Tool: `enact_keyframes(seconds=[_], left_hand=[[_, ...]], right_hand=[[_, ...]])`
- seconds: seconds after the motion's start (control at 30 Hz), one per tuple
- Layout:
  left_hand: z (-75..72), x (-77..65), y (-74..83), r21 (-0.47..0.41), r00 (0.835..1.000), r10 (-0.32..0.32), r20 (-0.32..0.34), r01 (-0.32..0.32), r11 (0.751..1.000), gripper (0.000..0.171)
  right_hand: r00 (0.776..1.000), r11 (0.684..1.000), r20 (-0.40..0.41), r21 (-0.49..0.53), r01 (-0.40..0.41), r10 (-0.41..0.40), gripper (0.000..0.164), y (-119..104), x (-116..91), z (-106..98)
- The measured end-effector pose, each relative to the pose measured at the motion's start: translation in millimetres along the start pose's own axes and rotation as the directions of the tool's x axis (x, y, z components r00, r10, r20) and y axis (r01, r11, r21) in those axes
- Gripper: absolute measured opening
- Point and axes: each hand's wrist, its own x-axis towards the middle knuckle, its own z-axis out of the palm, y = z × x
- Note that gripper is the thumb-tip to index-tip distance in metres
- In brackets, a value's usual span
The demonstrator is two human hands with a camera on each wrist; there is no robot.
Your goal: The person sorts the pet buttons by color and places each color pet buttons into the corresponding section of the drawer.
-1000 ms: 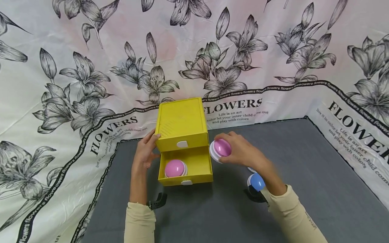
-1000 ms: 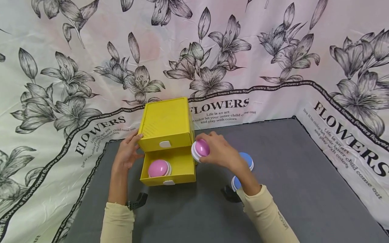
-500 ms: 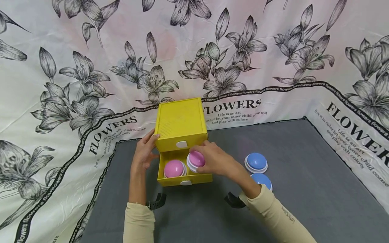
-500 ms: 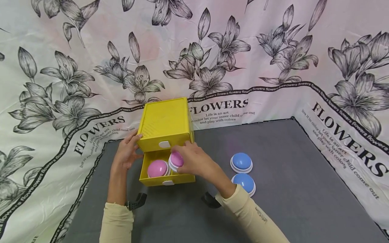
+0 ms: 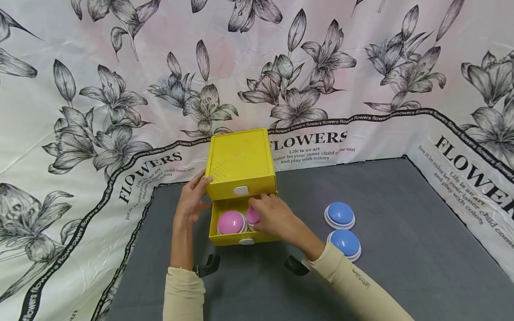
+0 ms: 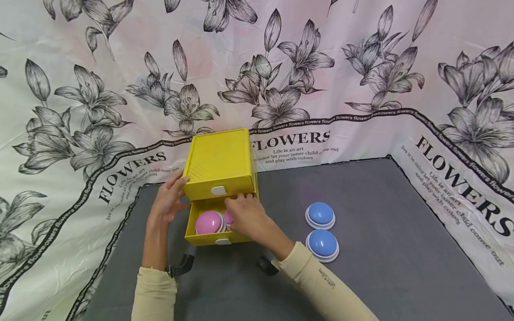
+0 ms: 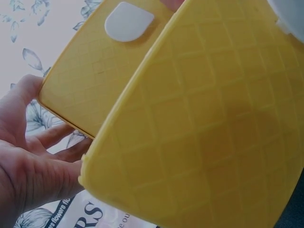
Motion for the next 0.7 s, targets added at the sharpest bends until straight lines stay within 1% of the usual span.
enact_keyframes(seconds=[0.07, 0.13, 0.3, 0.4, 0.5, 0.53, 0.6, 0.67, 0.7], left_hand=[[-0.2, -0.4, -0.3, -0.002, 1.0, 0.01, 0.009, -0.01, 1.0, 0.064], [-0.6, -0.7, -0.6, -0.007, 1.0, 0.019, 0.017, -0.019, 1.0, 0.063], [-0.8, -1.4, -0.9, -0.009, 0.999, 0.026, 0.02, -0.026, 1.0, 0.063], [-0.6, -2.0, -0.9, -0.011, 1.0, 0.024, 0.02, -0.024, 1.0, 0.063], [-0.7, -2.2, -0.9, -0.014, 1.0, 0.023, 0.018, -0.023, 1.0, 0.063], [-0.9, -2.0, -1.0, -0.015, 1.0, 0.021, 0.019, -0.021, 1.0, 0.063], [-0.7, -1.4, -1.0, -0.019, 1.0, 0.016, 0.014, -0.016, 1.0, 0.063], [-0.6, -0.7, -1.2, -0.02, 1.0, 0.014, 0.011, -0.013, 1.0, 0.063], [-0.5, -0.4, -1.2, -0.021, 1.0, 0.012, 0.01, -0.012, 1.0, 0.063]], right_hand=[[0.999, 1.0, 0.032, 0.002, -0.011, 0.011, 0.037, 0.3, 2.3, 0.9], [0.998, 1.0, 0.057, -0.02, -0.009, 0.01, 0.037, 0.3, 3.9, 1.2], [0.994, 0.998, 0.107, -0.063, 0.021, -0.014, 0.021, -0.5, 6.3, 2.6], [0.991, 0.998, 0.135, -0.055, 0.025, -0.017, 0.016, -1.1, 6.2, 3.4], [0.991, 1.0, 0.136, -0.016, 0.019, -0.017, 0.018, -1.4, 5.4, 3.5], [0.991, 1.0, 0.133, 0.013, 0.004, -0.005, 0.019, -1.4, 4.8, 3.1], [0.996, 0.996, 0.086, 0.086, -0.013, 0.005, 0.024, -0.7, 2.3, 3.4], [1.0, 0.985, 0.008, 0.172, -0.024, 0.023, 0.029, -0.7, -2.3, 4.9], [0.998, 0.978, -0.046, 0.207, -0.025, 0.035, 0.032, -1.7, -5.6, 5.8]])
